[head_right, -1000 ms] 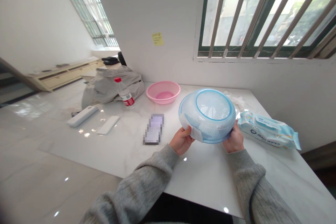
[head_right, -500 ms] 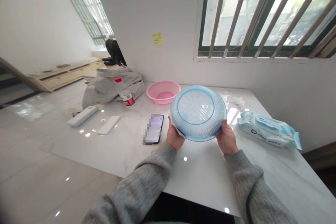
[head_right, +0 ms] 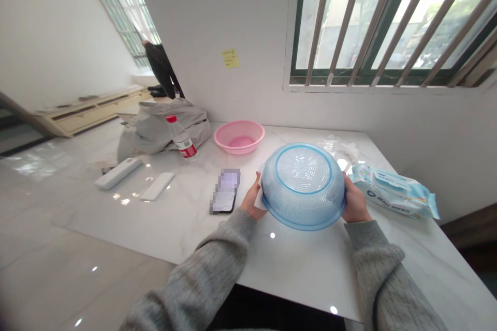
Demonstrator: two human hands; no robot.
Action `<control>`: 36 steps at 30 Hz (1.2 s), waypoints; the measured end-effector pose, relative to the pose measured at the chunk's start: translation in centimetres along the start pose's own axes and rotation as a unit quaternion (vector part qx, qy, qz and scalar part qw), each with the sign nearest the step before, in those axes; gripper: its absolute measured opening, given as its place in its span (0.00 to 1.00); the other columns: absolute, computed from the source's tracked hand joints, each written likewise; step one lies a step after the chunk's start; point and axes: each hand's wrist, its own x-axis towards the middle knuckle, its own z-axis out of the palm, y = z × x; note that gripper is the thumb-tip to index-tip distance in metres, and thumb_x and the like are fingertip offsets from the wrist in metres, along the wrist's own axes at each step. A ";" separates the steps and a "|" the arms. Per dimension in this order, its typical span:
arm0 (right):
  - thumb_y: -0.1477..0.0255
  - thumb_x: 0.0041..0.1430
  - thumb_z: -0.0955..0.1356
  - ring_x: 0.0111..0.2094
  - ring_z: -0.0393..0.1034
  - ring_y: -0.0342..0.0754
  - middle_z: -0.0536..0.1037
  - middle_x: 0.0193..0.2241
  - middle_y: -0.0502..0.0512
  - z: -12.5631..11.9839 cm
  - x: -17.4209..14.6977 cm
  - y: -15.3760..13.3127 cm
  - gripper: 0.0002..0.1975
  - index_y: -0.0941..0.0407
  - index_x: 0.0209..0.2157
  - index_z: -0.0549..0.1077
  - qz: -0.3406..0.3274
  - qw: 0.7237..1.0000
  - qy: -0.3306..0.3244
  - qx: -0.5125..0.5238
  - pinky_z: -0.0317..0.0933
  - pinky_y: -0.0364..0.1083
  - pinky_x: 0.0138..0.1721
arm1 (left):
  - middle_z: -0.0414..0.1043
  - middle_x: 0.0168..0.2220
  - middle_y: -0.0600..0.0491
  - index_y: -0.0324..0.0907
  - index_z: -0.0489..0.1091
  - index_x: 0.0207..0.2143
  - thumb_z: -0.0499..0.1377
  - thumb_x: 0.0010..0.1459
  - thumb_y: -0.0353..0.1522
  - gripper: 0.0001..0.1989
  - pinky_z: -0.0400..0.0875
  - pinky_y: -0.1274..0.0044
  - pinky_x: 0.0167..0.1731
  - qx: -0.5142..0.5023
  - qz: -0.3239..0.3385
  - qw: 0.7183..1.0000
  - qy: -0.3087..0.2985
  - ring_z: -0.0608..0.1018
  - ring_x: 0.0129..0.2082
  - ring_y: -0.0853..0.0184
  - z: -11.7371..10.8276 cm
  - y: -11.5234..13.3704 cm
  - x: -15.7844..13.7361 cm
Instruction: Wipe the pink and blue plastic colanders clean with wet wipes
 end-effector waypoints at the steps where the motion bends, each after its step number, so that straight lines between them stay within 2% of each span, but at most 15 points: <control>1: 0.57 0.54 0.76 0.48 0.79 0.58 0.83 0.31 0.51 -0.1 0.1 0.1 0.13 0.52 0.32 0.77 0.013 1.000 0.000 0.001 0.76 0.56 0.53 | 0.81 0.49 0.41 0.36 0.75 0.56 0.53 0.67 0.53 0.32 0.70 0.66 0.61 -0.005 0.010 1.000 -0.001 0.80 0.55 0.54 0.2 -0.2 0.0; 4: 0.54 0.59 0.72 0.51 0.79 0.59 0.84 0.34 0.53 0.1 0.1 0.6 0.14 0.51 0.33 0.77 0.054 0.998 -0.010 0.005 0.75 0.59 0.53 | 0.80 0.52 0.41 0.38 0.74 0.57 0.51 0.67 0.54 0.33 0.69 0.64 0.62 -0.018 0.043 0.999 0.012 0.79 0.56 0.54 0.7 -0.2 -0.2; 6: 0.54 0.61 0.70 0.51 0.78 0.59 0.84 0.36 0.54 0.6 -0.2 0.8 0.15 0.50 0.38 0.79 0.066 0.998 -0.024 0.006 0.75 0.60 0.53 | 0.79 0.54 0.41 0.38 0.74 0.58 0.51 0.66 0.56 0.35 0.68 0.63 0.62 -0.031 0.062 0.998 0.010 0.78 0.58 0.53 0.8 -0.2 -0.2; 10: 0.58 0.63 0.68 0.48 0.80 0.56 0.85 0.37 0.52 1.4 -1.1 1.2 0.14 0.50 0.45 0.80 0.092 0.993 -0.068 0.010 0.75 0.58 0.52 | 0.77 0.58 0.42 0.41 0.73 0.60 0.48 0.66 0.57 0.36 0.66 0.64 0.64 -0.057 0.099 0.993 -0.011 0.75 0.62 0.54 0.8 -0.3 0.0; 13: 0.59 0.65 0.68 0.47 0.80 0.53 0.85 0.38 0.49 1.5 -1.3 1.3 0.13 0.48 0.45 0.79 0.082 0.995 -0.055 0.030 0.76 0.57 0.51 | 0.76 0.59 0.43 0.41 0.73 0.60 0.47 0.68 0.56 0.35 0.65 0.64 0.65 -0.059 0.107 0.992 -0.012 0.73 0.63 0.55 0.7 -0.8 0.3; 16: 0.54 0.65 0.68 0.50 0.79 0.55 0.85 0.40 0.49 1.7 -1.4 1.2 0.15 0.47 0.45 0.79 0.061 0.997 -0.020 0.045 0.76 0.59 0.51 | 0.76 0.59 0.43 0.42 0.72 0.61 0.47 0.67 0.56 0.35 0.65 0.63 0.65 -0.058 0.101 0.993 -0.010 0.74 0.63 0.55 0.5 -1.1 0.5; 22: 0.53 0.64 0.67 0.53 0.77 0.58 0.85 0.40 0.52 2.2 -1.6 0.9 0.17 0.48 0.45 0.79 0.047 0.998 -0.033 0.039 0.75 0.59 0.52 | 0.77 0.57 0.42 0.41 0.73 0.60 0.48 0.67 0.56 0.34 0.66 0.62 0.64 -0.045 0.096 0.994 -0.004 0.75 0.61 0.54 0.3 -1.2 0.6; 26: 0.58 0.62 0.70 0.49 0.79 0.58 0.83 0.31 0.50 0.8 -0.7 0.2 0.10 0.49 0.37 0.79 0.028 0.999 0.009 0.035 0.75 0.58 0.53 | 0.79 0.54 0.40 0.39 0.75 0.57 0.51 0.64 0.57 0.36 0.67 0.61 0.63 -0.018 0.046 0.999 -0.010 0.77 0.60 0.51 0.1 -1.1 0.3; 29: 0.62 0.59 0.73 0.48 0.79 0.58 0.83 0.31 0.50 -0.3 0.0 -0.3 0.07 0.50 0.34 0.78 0.021 0.999 0.030 0.013 0.75 0.57 0.53 | 0.80 0.52 0.39 0.38 0.76 0.56 0.55 0.62 0.59 0.37 0.68 0.60 0.62 0.012 0.002 1.000 -0.025 0.77 0.59 0.49 -0.1 -0.7 0.0; 33: 0.52 0.63 0.68 0.49 0.79 0.58 0.84 0.35 0.55 0.1 -0.1 -0.2 0.17 0.51 0.38 0.79 0.075 0.997 -0.007 0.025 0.75 0.59 0.51 | 0.80 0.52 0.39 0.38 0.75 0.57 0.53 0.63 0.59 0.38 0.67 0.60 0.63 0.008 0.020 0.999 -0.027 0.77 0.59 0.50 -0.3 0.0 0.1; 36: 0.48 0.65 0.64 0.46 0.81 0.57 0.84 0.38 0.57 1.0 -0.8 -0.1 0.24 0.51 0.46 0.79 0.115 0.991 -0.060 0.037 0.76 0.59 0.49 | 0.79 0.55 0.41 0.40 0.74 0.59 0.49 0.65 0.58 0.37 0.65 0.61 0.64 -0.027 0.065 0.997 -0.024 0.75 0.62 0.52 -0.1 -0.2 0.4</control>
